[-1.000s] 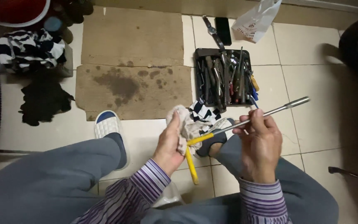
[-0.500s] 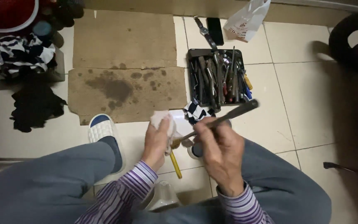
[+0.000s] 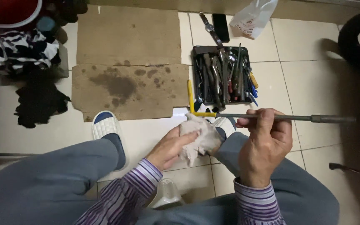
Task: The person is cleaning various hand tools, primarily wrenches and screwdrivers, by wiping them down with a white cloth to remove grease.
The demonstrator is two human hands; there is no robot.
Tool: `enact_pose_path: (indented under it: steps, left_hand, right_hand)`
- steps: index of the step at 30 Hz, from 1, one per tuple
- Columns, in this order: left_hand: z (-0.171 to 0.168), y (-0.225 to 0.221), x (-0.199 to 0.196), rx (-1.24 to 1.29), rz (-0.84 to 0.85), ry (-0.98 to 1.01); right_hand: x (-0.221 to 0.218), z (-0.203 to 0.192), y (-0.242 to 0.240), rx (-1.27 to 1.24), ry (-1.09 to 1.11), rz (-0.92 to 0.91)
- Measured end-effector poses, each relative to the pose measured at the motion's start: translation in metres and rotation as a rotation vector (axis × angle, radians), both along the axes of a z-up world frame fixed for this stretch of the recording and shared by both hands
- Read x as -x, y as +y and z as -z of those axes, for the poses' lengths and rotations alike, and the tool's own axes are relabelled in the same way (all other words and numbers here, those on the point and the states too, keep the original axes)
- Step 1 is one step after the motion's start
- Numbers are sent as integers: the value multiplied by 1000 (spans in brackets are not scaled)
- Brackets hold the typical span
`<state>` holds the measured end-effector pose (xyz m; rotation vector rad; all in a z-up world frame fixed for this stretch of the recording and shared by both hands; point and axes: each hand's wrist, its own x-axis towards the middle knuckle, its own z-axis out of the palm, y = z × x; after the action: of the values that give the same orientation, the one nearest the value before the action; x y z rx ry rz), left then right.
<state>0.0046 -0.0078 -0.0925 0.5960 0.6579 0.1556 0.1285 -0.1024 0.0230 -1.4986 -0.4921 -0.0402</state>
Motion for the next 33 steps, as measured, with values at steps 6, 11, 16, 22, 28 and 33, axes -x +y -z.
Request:
enact_pose_path:
  steps: [6,11,16,22,28,33]
  left_hand:
    - [-1,4,-11,244,-239,27]
    - [-34,13,0,447,-156,-263]
    - [-32,17,-5,71,36,-17]
    - [-12,3,-3,-1225,387,581]
    - [-26,6,2,-656,343,439]
    - [-26,14,3,43,-93,-47]
  right_hand:
    - [2,-1,6,-25,205,43]
    - [-16,12,0,-45,524,5]
    - [7,-15,7,54,344,-19]
    - [38,-7,15,310,-117,-299]
    - [21,-13,5,305,1,-149]
    - [9,-40,-11,147,67,-31]
